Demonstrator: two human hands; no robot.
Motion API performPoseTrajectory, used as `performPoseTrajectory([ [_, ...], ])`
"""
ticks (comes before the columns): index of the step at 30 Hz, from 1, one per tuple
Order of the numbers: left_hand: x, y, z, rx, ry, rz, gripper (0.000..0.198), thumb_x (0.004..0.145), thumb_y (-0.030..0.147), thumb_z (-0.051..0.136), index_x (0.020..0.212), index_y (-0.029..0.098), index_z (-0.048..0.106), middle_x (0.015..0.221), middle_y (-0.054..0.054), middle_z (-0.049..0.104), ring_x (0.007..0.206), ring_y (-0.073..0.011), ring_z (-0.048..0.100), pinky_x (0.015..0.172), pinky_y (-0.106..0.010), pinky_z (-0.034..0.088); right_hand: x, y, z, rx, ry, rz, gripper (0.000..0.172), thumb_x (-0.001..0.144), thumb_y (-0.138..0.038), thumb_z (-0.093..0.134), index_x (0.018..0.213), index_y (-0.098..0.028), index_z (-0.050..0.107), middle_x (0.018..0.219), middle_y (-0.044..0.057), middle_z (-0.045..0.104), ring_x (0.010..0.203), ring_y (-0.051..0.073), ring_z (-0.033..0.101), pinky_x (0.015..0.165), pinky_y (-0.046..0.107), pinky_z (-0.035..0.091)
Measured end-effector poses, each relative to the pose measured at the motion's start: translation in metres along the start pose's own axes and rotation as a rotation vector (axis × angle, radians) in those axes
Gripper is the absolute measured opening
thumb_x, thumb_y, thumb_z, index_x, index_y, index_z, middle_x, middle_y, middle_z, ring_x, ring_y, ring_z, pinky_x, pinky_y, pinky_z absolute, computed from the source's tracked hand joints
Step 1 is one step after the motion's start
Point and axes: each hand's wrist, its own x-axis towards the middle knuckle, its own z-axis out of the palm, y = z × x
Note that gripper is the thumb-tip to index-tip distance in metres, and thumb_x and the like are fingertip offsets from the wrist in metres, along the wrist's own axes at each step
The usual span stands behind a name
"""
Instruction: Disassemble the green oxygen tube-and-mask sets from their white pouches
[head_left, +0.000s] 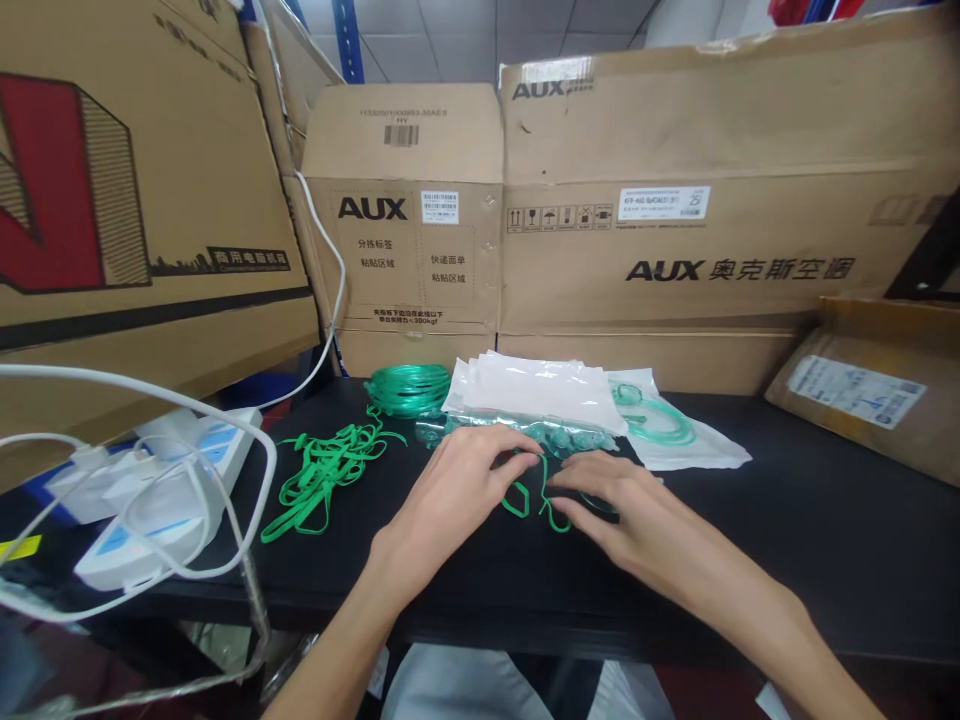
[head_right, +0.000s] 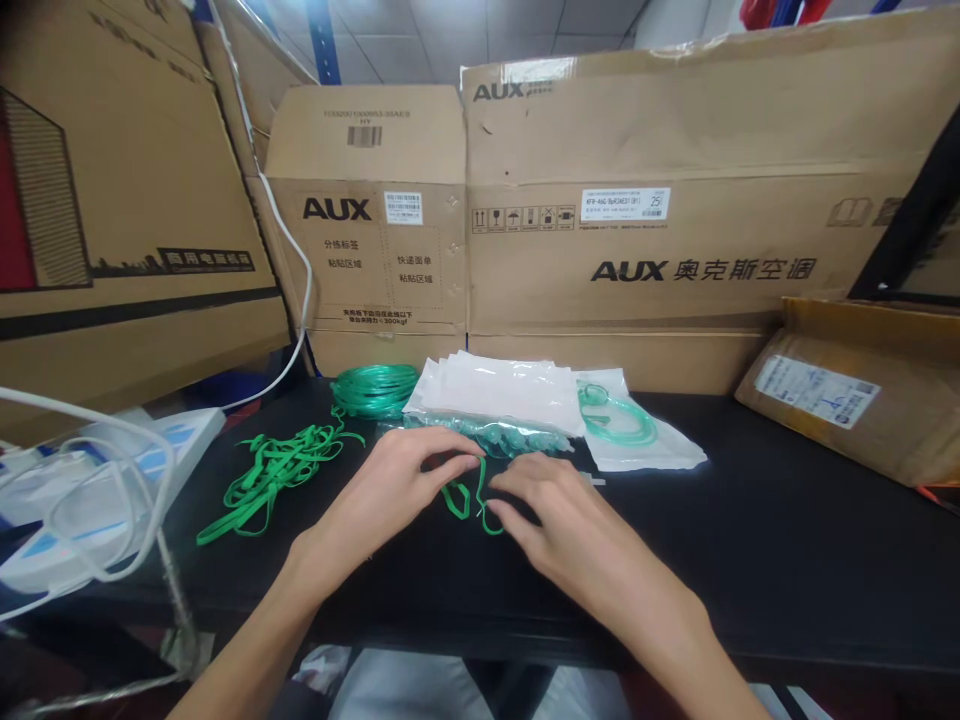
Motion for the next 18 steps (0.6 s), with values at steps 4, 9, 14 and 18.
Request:
performPoseTrajectory([
  [4, 0.001, 0.002, 0.0, -0.018, 0.025, -0.004, 0.014, 0.098, 0.027, 0.064, 0.104, 0.028, 0.077, 0.111, 0.006, 0.078, 0.104, -0.0175, 0.071, 0.093, -0.027, 0.048, 0.006, 0.001, 0.007, 0.021, -0.082, -0.027, 0.018, 0.1, -0.024, 0.057, 0.098, -0.025, 0.074, 0.103, 0.003, 0.074, 0.1, 0.022, 0.067, 0.093, 0.037, 0.051],
  [9, 0.001, 0.006, -0.004, -0.032, 0.008, -0.017, 0.018, 0.1, 0.035, 0.061, 0.098, 0.03, 0.079, 0.113, 0.007, 0.077, 0.108, -0.0178, 0.07, 0.094, -0.028, 0.048, 0.009, 0.011, 0.002, 0.009, 0.114, 0.059, 0.022, 0.1, -0.027, 0.053, 0.104, -0.025, 0.074, 0.103, 0.006, 0.075, 0.096, 0.025, 0.068, 0.087, 0.04, 0.052],
  [14, 0.001, 0.007, -0.003, -0.078, 0.014, -0.037, 0.032, 0.105, 0.041, 0.052, 0.092, 0.027, 0.077, 0.102, 0.005, 0.078, 0.097, -0.0183, 0.07, 0.09, -0.029, 0.049, 0.011, 0.011, -0.005, 0.105, 0.355, 0.114, 0.019, 0.1, -0.034, 0.057, 0.098, -0.025, 0.074, 0.101, 0.006, 0.074, 0.094, 0.025, 0.068, 0.085, 0.038, 0.051],
  [18, 0.002, 0.008, 0.003, -0.196, 0.038, -0.031, 0.025, 0.1, 0.029, 0.063, 0.125, 0.032, 0.068, 0.111, 0.006, 0.075, 0.097, -0.0154, 0.069, 0.091, -0.025, 0.049, 0.013, 0.005, -0.005, 0.347, 0.37, 0.181, 0.02, 0.098, -0.039, 0.063, 0.092, -0.025, 0.076, 0.099, 0.004, 0.075, 0.095, 0.024, 0.068, 0.087, 0.036, 0.049],
])
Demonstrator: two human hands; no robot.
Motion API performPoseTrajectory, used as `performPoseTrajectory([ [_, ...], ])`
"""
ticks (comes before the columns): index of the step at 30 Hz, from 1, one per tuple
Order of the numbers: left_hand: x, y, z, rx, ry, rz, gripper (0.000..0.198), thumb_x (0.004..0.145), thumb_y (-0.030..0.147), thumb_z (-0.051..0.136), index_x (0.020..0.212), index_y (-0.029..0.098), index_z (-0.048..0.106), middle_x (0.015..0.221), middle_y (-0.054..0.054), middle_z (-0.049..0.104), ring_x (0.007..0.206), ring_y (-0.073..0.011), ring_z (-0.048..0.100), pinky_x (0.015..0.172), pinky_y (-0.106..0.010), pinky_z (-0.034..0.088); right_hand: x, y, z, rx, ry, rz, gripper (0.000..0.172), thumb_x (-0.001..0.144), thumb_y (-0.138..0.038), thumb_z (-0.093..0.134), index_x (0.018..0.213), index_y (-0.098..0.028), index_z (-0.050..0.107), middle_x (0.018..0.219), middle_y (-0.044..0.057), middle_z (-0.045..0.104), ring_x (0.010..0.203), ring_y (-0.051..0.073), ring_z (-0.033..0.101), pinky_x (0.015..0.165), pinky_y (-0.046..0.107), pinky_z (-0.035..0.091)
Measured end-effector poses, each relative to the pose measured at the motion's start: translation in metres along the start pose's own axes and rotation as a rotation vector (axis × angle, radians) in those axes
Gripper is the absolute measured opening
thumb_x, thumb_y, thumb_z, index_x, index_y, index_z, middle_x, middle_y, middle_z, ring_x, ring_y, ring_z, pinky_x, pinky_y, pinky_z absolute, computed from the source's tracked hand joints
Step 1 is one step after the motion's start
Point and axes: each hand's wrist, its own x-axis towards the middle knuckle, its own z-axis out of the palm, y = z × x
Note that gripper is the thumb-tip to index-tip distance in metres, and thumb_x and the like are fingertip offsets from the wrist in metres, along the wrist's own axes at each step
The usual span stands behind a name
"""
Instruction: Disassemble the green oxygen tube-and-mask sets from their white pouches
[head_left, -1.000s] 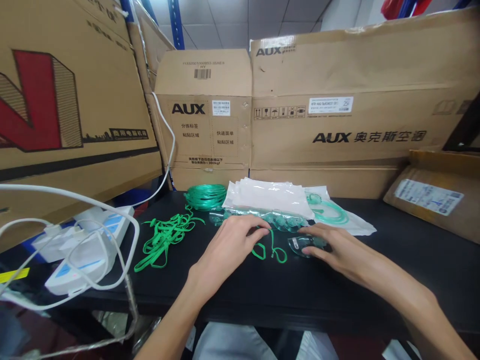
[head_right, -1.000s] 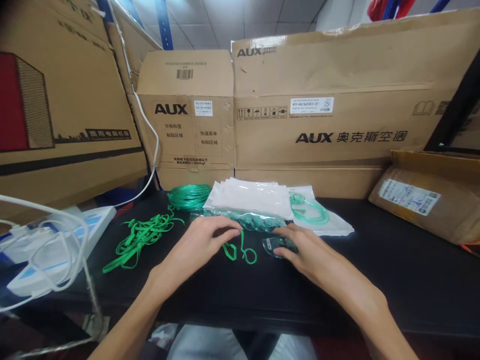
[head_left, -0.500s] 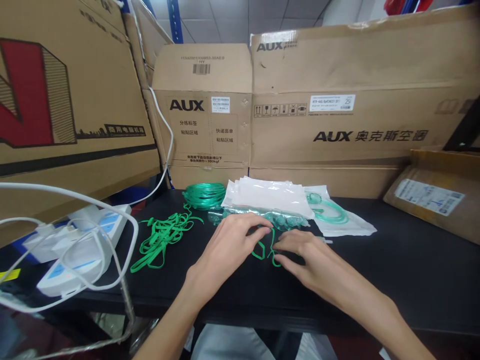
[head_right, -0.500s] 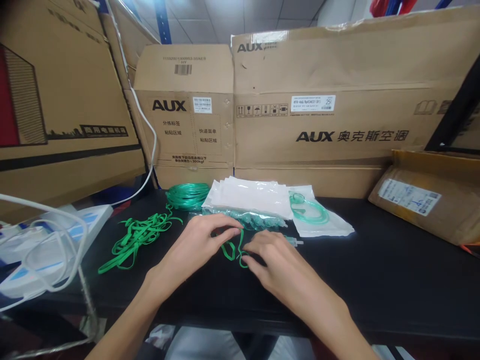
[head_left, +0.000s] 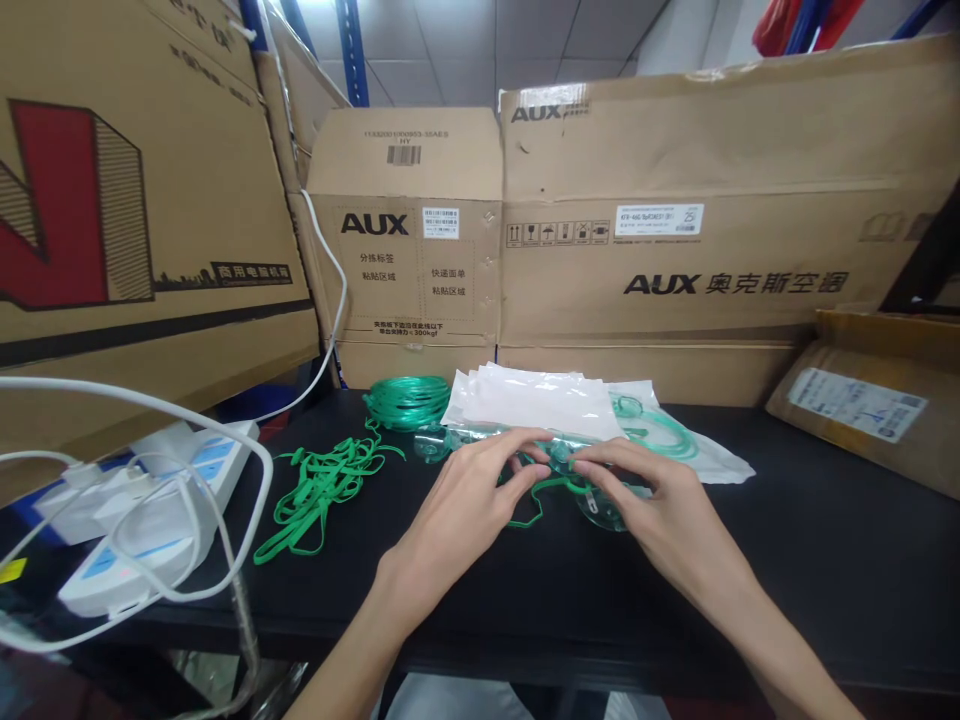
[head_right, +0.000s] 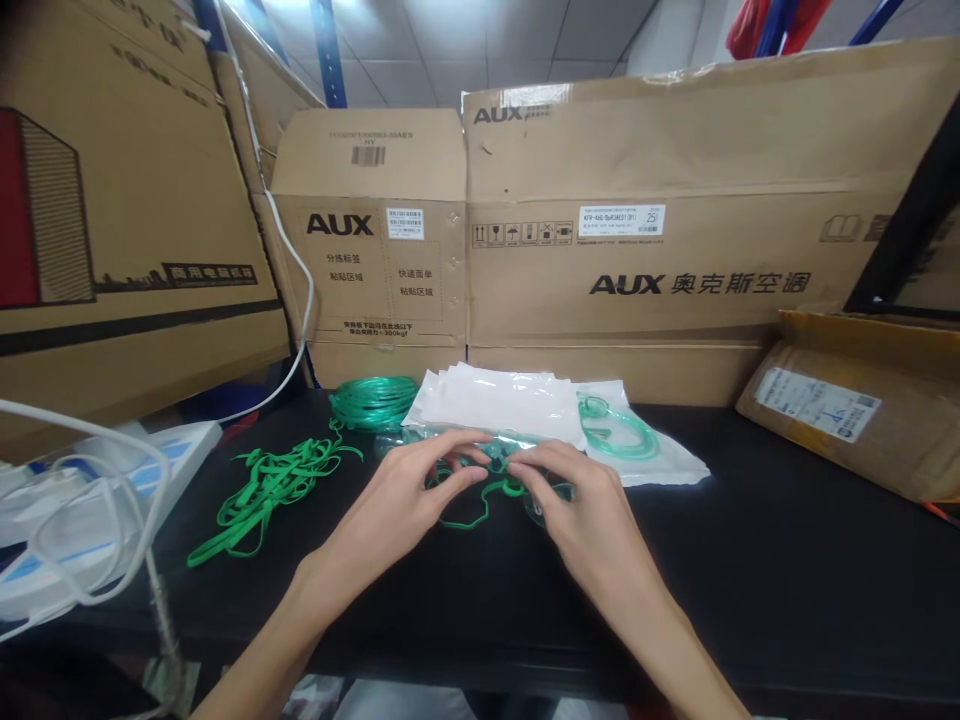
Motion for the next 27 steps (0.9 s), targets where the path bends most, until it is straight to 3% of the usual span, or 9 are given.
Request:
performPoseTrajectory([
  [10, 0.002, 0.008, 0.009, -0.135, 0.048, 0.18, 0.01, 0.099, 0.026, 0.065, 0.101, 0.023, 0.074, 0.102, 0.001, 0.073, 0.097, -0.0151, 0.067, 0.091, -0.024, 0.047, -0.002, -0.006, -0.001, 0.186, -0.076, 0.098, 0.024, 0.095, -0.043, 0.067, 0.095, -0.025, 0.082, 0.099, 0.004, 0.078, 0.095, 0.024, 0.069, 0.088, 0.036, 0.053],
  [15, 0.002, 0.007, 0.007, -0.125, 0.075, 0.186, 0.007, 0.097, 0.026, 0.067, 0.097, 0.022, 0.072, 0.1, 0.0, 0.07, 0.094, -0.0142, 0.065, 0.088, -0.024, 0.047, 0.001, -0.007, -0.01, 0.069, -0.135, 0.043, 0.029, 0.096, -0.049, 0.063, 0.101, -0.026, 0.081, 0.11, 0.006, 0.078, 0.104, 0.026, 0.07, 0.093, 0.038, 0.053],
  [18, 0.002, 0.007, 0.007, -0.11, 0.092, 0.159, 0.007, 0.096, 0.028, 0.07, 0.095, 0.021, 0.071, 0.098, 0.001, 0.069, 0.089, -0.0134, 0.064, 0.085, -0.023, 0.047, 0.004, 0.007, -0.026, -0.19, -0.094, -0.036, 0.033, 0.096, -0.052, 0.063, 0.113, -0.029, 0.077, 0.121, 0.007, 0.074, 0.115, 0.029, 0.066, 0.101, 0.042, 0.05],
  [21, 0.002, 0.008, 0.008, -0.093, 0.072, 0.115, 0.01, 0.094, 0.031, 0.071, 0.094, 0.021, 0.071, 0.095, 0.002, 0.071, 0.086, -0.0135, 0.064, 0.083, -0.024, 0.047, 0.003, 0.033, -0.04, -0.419, -0.188, -0.031, 0.046, 0.092, -0.06, 0.063, 0.127, -0.031, 0.073, 0.133, 0.008, 0.069, 0.122, 0.034, 0.064, 0.104, 0.048, 0.049],
  [24, 0.001, 0.009, 0.007, -0.098, 0.034, 0.064, 0.01, 0.094, 0.032, 0.071, 0.093, 0.022, 0.072, 0.089, 0.003, 0.072, 0.084, -0.0134, 0.065, 0.08, -0.024, 0.047, 0.001, 0.055, -0.045, -0.449, -0.357, 0.015, 0.047, 0.09, -0.059, 0.066, 0.13, -0.035, 0.072, 0.13, 0.006, 0.072, 0.12, 0.034, 0.066, 0.102, 0.048, 0.051],
  [27, 0.002, 0.01, 0.007, -0.136, 0.012, 0.051, 0.009, 0.094, 0.03, 0.071, 0.091, 0.021, 0.071, 0.085, 0.005, 0.072, 0.082, -0.0119, 0.066, 0.077, -0.022, 0.046, 0.002, 0.06, -0.044, -0.411, -0.391, 0.063, 0.041, 0.092, -0.056, 0.063, 0.125, -0.035, 0.073, 0.122, 0.004, 0.076, 0.116, 0.032, 0.069, 0.098, 0.047, 0.054],
])
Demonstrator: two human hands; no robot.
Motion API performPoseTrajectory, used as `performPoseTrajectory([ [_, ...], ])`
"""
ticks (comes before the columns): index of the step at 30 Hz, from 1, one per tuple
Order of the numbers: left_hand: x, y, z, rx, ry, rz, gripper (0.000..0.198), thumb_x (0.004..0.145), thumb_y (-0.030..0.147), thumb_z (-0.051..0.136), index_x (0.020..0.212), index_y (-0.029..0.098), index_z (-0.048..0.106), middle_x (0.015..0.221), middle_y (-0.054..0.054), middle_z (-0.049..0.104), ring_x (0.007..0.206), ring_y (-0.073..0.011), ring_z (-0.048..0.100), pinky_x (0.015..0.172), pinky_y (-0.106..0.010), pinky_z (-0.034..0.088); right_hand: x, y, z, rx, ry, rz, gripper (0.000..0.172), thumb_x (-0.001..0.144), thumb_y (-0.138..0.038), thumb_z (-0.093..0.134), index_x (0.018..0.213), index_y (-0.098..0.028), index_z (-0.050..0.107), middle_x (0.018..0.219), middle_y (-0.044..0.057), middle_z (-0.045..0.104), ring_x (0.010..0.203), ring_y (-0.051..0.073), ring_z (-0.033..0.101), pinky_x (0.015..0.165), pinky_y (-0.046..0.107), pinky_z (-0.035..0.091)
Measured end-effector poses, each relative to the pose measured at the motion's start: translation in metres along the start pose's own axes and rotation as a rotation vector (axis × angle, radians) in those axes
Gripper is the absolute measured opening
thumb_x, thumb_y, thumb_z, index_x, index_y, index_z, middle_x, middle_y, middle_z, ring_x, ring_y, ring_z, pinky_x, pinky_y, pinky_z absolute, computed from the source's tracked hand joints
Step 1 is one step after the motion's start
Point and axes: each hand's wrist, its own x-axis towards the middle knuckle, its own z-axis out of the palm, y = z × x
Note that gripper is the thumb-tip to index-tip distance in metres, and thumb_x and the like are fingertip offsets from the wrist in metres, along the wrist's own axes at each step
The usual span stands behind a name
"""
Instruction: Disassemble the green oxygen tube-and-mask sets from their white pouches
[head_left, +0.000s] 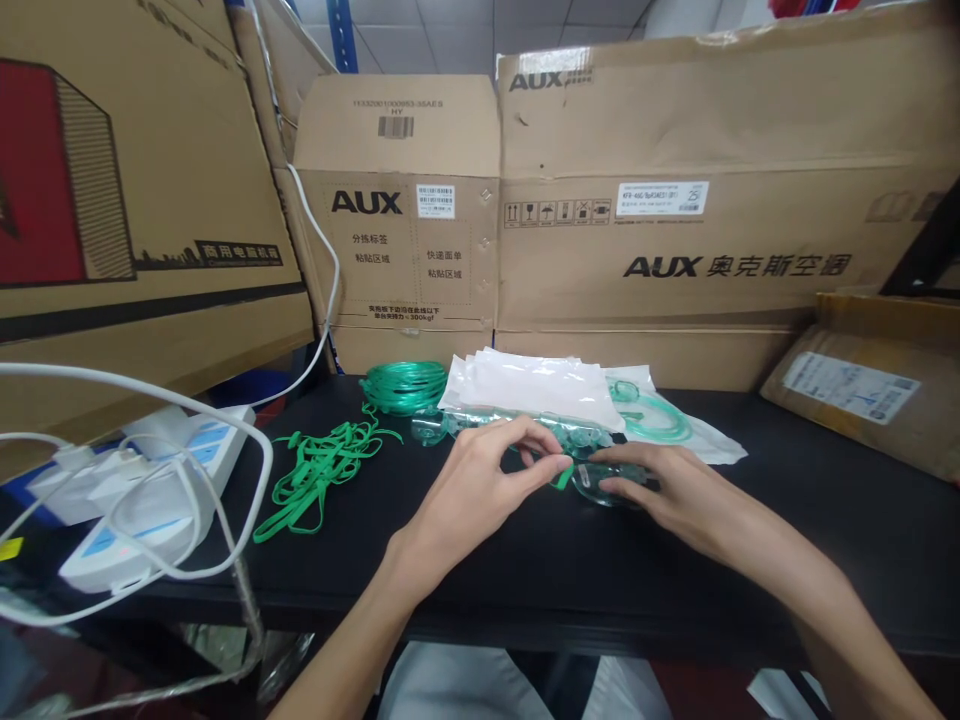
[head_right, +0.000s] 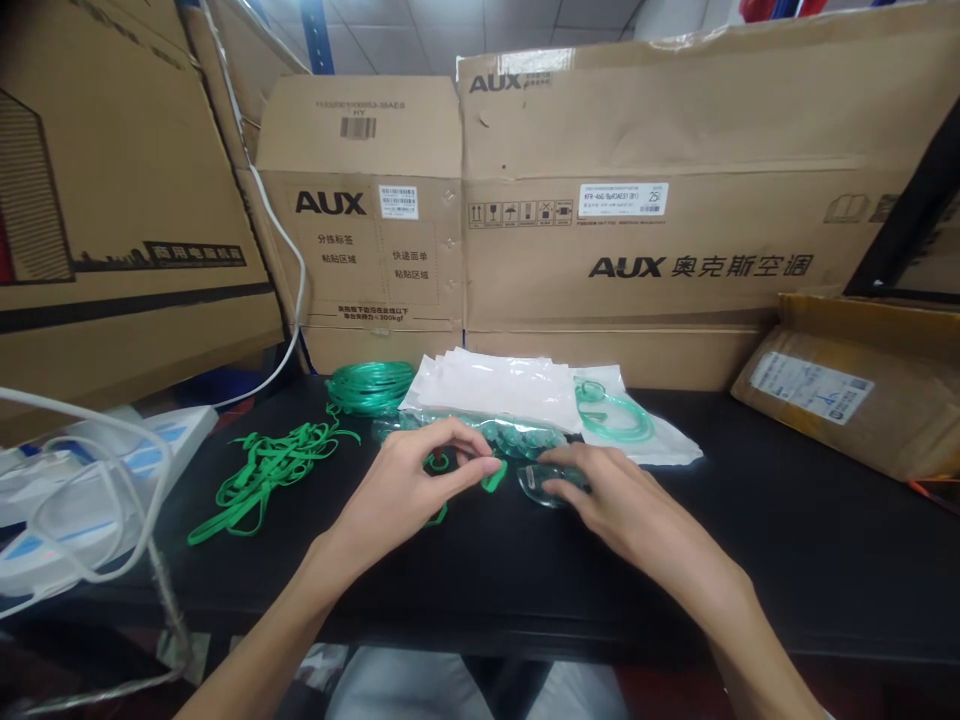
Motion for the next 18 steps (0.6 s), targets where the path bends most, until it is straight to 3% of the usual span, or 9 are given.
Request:
performPoseTrajectory([
  [4, 0.001, -0.001, 0.0, -0.002, -0.002, -0.001, 0.007, 0.094, 0.029, 0.072, 0.092, 0.022, 0.072, 0.085, 0.006, 0.071, 0.079, -0.0103, 0.063, 0.075, -0.021, 0.045, 0.003, -0.019, -0.008, 0.125, 0.162, 0.08, 0.04, 0.093, -0.055, 0.064, 0.12, -0.029, 0.075, 0.124, 0.007, 0.075, 0.116, 0.033, 0.068, 0.098, 0.049, 0.054],
  [8, 0.001, -0.001, 0.001, -0.019, -0.008, -0.004, 0.007, 0.094, 0.029, 0.071, 0.093, 0.022, 0.073, 0.089, 0.005, 0.072, 0.08, -0.011, 0.063, 0.075, -0.022, 0.044, 0.001, -0.042, -0.017, 0.493, 0.336, 0.088, 0.042, 0.088, -0.054, 0.072, 0.115, -0.023, 0.073, 0.114, 0.009, 0.077, 0.104, 0.03, 0.073, 0.088, 0.041, 0.061],
  [12, 0.0, 0.0, 0.001, -0.041, -0.02, -0.013, 0.008, 0.094, 0.03, 0.071, 0.095, 0.023, 0.074, 0.09, 0.005, 0.072, 0.081, -0.0117, 0.062, 0.075, -0.023, 0.044, -0.003, -0.059, -0.019, 0.703, 0.322, 0.068, 0.038, 0.085, -0.051, 0.077, 0.11, -0.023, 0.07, 0.105, 0.007, 0.076, 0.1, 0.025, 0.073, 0.081, 0.032, 0.062],
  [18, 0.0, 0.0, 0.001, -0.055, -0.033, -0.007, 0.009, 0.095, 0.031, 0.071, 0.095, 0.023, 0.074, 0.089, 0.005, 0.07, 0.08, -0.0106, 0.06, 0.073, -0.022, 0.042, -0.003, -0.069, -0.017, 0.765, 0.252, 0.05, 0.034, 0.085, -0.047, 0.079, 0.11, -0.027, 0.069, 0.095, 0.002, 0.076, 0.093, 0.02, 0.073, 0.079, 0.025, 0.061],
])
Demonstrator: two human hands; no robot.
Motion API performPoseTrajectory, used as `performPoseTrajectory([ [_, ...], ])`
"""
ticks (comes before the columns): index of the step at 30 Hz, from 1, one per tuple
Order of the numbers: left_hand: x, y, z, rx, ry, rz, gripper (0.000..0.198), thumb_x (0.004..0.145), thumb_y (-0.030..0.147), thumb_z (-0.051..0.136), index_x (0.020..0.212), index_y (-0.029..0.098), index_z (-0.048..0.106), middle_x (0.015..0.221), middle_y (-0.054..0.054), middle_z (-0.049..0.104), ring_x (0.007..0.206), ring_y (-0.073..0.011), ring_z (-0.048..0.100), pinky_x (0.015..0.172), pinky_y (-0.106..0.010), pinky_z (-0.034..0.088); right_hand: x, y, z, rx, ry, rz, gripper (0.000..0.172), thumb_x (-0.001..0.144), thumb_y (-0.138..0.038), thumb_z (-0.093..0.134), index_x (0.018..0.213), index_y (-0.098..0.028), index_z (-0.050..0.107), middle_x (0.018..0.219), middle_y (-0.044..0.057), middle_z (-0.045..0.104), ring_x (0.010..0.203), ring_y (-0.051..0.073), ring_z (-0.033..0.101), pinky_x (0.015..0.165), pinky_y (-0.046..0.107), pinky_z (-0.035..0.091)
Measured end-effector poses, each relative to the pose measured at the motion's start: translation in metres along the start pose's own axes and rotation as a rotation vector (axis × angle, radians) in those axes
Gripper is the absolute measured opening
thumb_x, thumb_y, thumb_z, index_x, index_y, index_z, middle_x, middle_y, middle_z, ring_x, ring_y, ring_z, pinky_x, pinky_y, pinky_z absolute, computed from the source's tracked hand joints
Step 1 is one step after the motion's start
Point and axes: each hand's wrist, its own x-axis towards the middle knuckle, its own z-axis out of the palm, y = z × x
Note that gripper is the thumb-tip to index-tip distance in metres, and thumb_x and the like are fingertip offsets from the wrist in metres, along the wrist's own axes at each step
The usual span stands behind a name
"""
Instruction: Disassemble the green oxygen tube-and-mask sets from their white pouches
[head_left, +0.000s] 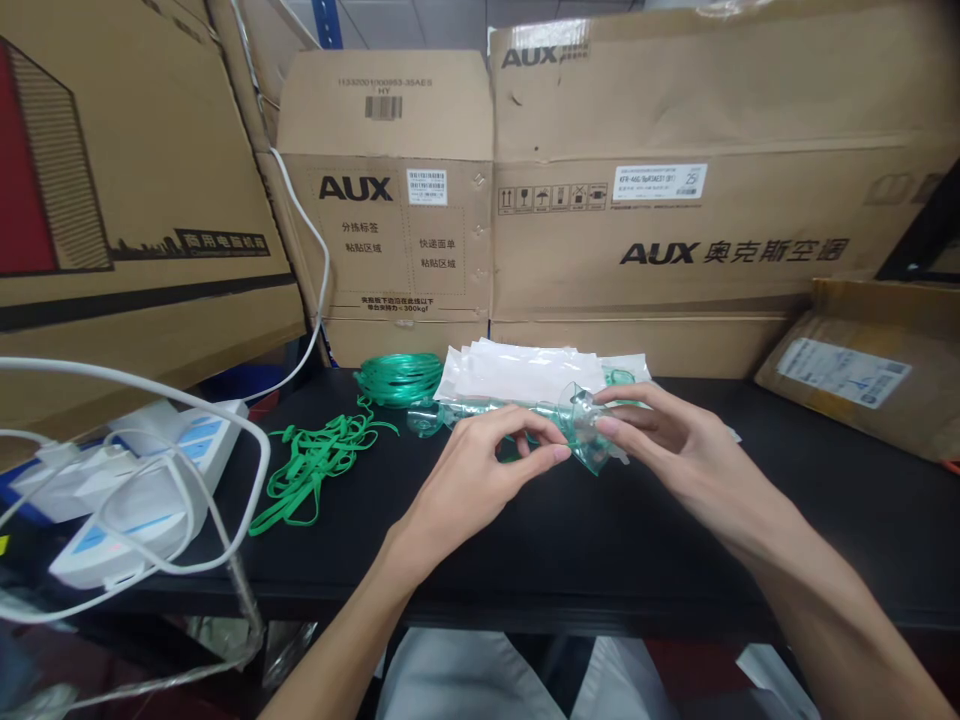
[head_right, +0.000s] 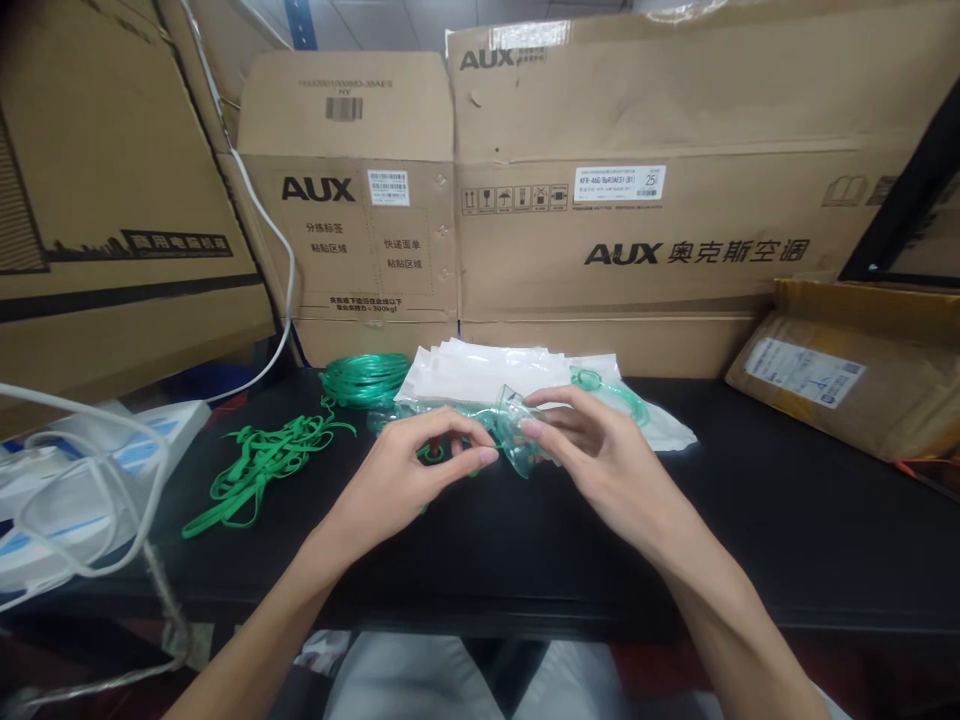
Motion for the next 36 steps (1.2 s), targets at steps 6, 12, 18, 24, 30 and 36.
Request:
performPoseTrajectory([
  [6, -0.0006, 0.0009, -0.001, 0.007, -0.013, 0.014, 0.009, 0.095, 0.031, 0.07, 0.094, 0.023, 0.074, 0.093, 0.005, 0.071, 0.082, -0.0111, 0.06, 0.076, -0.022, 0.042, 0.0003, 0.0008, 0.0001, 0.01, -0.017, 0.002, 0.032, 0.088, -0.048, 0.076, 0.111, -0.027, 0.069, 0.098, 0.002, 0.075, 0.098, 0.02, 0.073, 0.08, 0.024, 0.062],
  [12, -0.0002, -0.0004, -0.0009, 0.018, -0.019, 0.026, 0.01, 0.096, 0.032, 0.07, 0.094, 0.022, 0.073, 0.091, 0.004, 0.07, 0.079, -0.011, 0.059, 0.076, -0.022, 0.042, -0.0017, 0.0027, 0.0001, -0.026, -0.049, -0.066, 0.027, 0.089, -0.045, 0.076, 0.111, -0.03, 0.071, 0.106, 0.0, 0.073, 0.107, 0.018, 0.071, 0.087, 0.023, 0.06],
  [18, -0.0012, -0.0002, -0.0017, 0.024, -0.024, 0.028, 0.011, 0.096, 0.034, 0.069, 0.095, 0.023, 0.074, 0.092, 0.004, 0.07, 0.081, -0.0113, 0.06, 0.077, -0.023, 0.043, -0.0011, 0.0042, -0.0004, -0.039, -0.009, -0.059, 0.029, 0.087, -0.046, 0.078, 0.11, -0.028, 0.072, 0.107, 0.001, 0.074, 0.107, 0.019, 0.071, 0.089, 0.023, 0.06],
  [24, -0.0008, 0.0005, -0.001, 0.02, -0.026, 0.018, 0.01, 0.096, 0.033, 0.07, 0.095, 0.024, 0.075, 0.092, 0.005, 0.07, 0.08, -0.0108, 0.059, 0.077, -0.023, 0.043, -0.0004, 0.0044, -0.0002, -0.051, -0.006, -0.055, 0.031, 0.087, -0.048, 0.077, 0.111, -0.028, 0.072, 0.109, 0.002, 0.075, 0.108, 0.021, 0.071, 0.09, 0.027, 0.06],
  [30, -0.0004, 0.0, -0.0014, 0.025, -0.021, 0.021, 0.01, 0.096, 0.033, 0.07, 0.095, 0.024, 0.074, 0.091, 0.005, 0.069, 0.08, -0.0101, 0.06, 0.075, -0.022, 0.043, 0.0002, 0.0041, -0.0006, -0.062, 0.018, -0.048, 0.032, 0.087, -0.049, 0.077, 0.109, -0.027, 0.072, 0.111, 0.004, 0.075, 0.109, 0.022, 0.071, 0.093, 0.029, 0.06],
  [36, -0.0007, -0.0014, -0.0022, 0.044, -0.028, 0.023, 0.01, 0.095, 0.033, 0.07, 0.095, 0.024, 0.074, 0.092, 0.006, 0.07, 0.08, -0.0104, 0.059, 0.078, -0.023, 0.043, 0.0003, 0.0052, 0.0011, -0.052, -0.008, -0.041, 0.034, 0.088, -0.05, 0.076, 0.112, -0.026, 0.071, 0.113, 0.005, 0.075, 0.111, 0.025, 0.071, 0.096, 0.035, 0.06],
])
